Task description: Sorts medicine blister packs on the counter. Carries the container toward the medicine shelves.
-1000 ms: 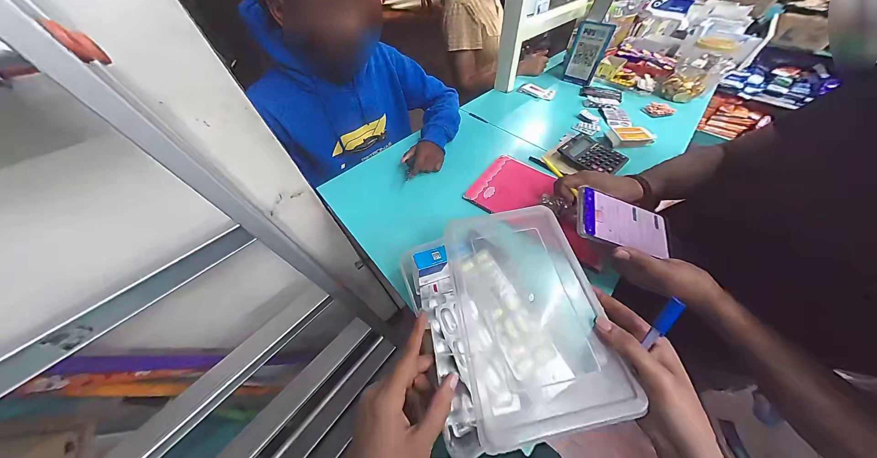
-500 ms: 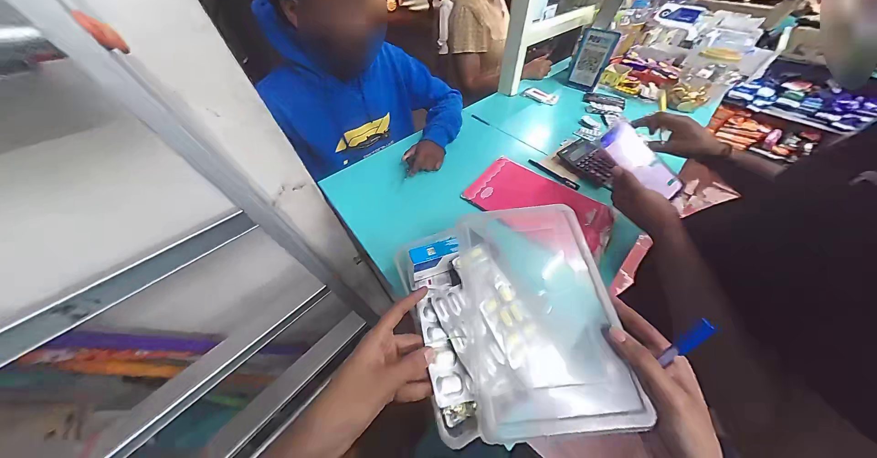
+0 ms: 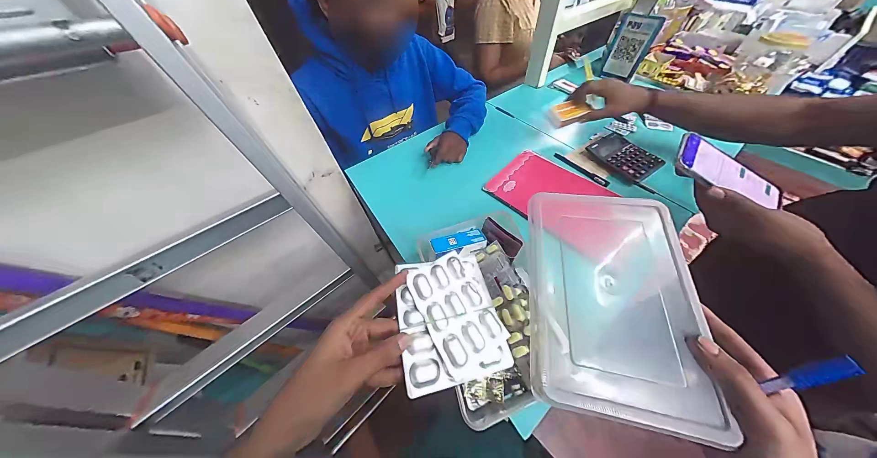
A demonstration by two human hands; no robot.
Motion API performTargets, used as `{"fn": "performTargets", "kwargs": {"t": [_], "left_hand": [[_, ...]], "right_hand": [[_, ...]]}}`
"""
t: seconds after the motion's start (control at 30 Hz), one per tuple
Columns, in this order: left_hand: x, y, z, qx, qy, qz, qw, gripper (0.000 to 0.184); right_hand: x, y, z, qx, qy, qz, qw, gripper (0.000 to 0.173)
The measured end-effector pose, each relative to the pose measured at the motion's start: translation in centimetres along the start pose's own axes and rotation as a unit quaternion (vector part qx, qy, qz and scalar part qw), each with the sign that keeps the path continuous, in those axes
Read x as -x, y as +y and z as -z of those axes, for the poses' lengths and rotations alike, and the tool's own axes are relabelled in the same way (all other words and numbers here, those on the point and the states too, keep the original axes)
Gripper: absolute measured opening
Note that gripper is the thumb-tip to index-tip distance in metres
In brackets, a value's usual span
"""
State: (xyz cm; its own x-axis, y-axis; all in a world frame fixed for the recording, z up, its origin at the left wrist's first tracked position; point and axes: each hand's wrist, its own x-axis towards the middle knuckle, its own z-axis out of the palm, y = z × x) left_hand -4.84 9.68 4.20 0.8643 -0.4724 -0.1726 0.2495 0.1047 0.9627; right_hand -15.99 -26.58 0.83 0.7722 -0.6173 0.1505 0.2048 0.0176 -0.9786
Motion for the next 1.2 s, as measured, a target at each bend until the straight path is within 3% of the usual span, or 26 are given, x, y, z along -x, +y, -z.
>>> {"fn": "performTargets", "kwargs": {"t": [0.07,0.13,0.17,0.27,0.43,0.53,0.63,0.7,0.77,0.83,0.9,0.97,1.2], "left_hand": [[-0.7,-0.9,-1.0,0.017,-0.001,0.022,1.000,0.071],[-1.6,-2.1,-2.0,-0.092,0.007,-0.006,0.996,0.070],[-2.0,-2.9,-2.4,-0.186,0.023,-0.049,0.981,0.067],[-2.9,-3.8,-3.0,-0.429,0.061,-0.153,0.888,0.059],[-3.5,-5.0,-4.0,-0.527,0.077,-0.240,0.812,0.032],[-3.6,-5.7,-4.4,-0.566,0.071,-0.255,0.781,0.026],[-3.7,-5.9,-4.4,-0.515,0.132,-0.281,0.799,0.032],[-3.6,-6.4,-4.2,-0.425,0.171,-0.287,0.841,0.048],[-3.2,-7.2,-4.5,-0.312,0.156,-0.242,0.906,0.059],[-3.1,-8.4,-5.4,-0.265,0.138,-0.206,0.932,0.066],[-3.6,-9.4,-6.3,-0.277,0.158,-0.215,0.923,0.077],[-4.0,-9.7,-7.1,-0.277,0.179,-0.226,0.916,0.081],[-3.0,-9.0,-8.1,-0.319,0.156,-0.255,0.900,0.072]], "right_hand": [[-0.1,0.0,0.1,0.001,-0.002,0.004,1.000,0.040],[-0.3,0.0,0.3,0.004,0.002,0.011,1.000,0.041],[-0.4,0.0,0.4,0.007,0.005,0.017,1.000,0.041],[-0.5,-0.1,0.6,0.022,0.015,0.031,0.999,0.042],[-1.2,-0.4,1.4,0.003,0.030,0.035,0.999,0.041],[-1.4,-0.7,0.5,-0.026,0.022,0.019,0.999,0.040],[-1.7,-0.7,-1.9,-0.004,-0.056,-0.007,0.998,0.038],[-2.2,-0.1,-3.9,0.041,-0.148,-0.001,0.988,0.039],[-2.8,0.5,-5.5,0.172,-0.233,0.045,0.956,0.041],[-3.2,0.9,-6.3,0.369,-0.219,0.140,0.892,0.046],[-3.1,1.4,-6.5,0.467,-0.180,0.202,0.842,0.047],[-3.0,1.8,-6.5,0.491,-0.175,0.213,0.826,0.043],[-3.0,3.8,-6.9,0.431,-0.162,0.218,0.861,0.036]]}}
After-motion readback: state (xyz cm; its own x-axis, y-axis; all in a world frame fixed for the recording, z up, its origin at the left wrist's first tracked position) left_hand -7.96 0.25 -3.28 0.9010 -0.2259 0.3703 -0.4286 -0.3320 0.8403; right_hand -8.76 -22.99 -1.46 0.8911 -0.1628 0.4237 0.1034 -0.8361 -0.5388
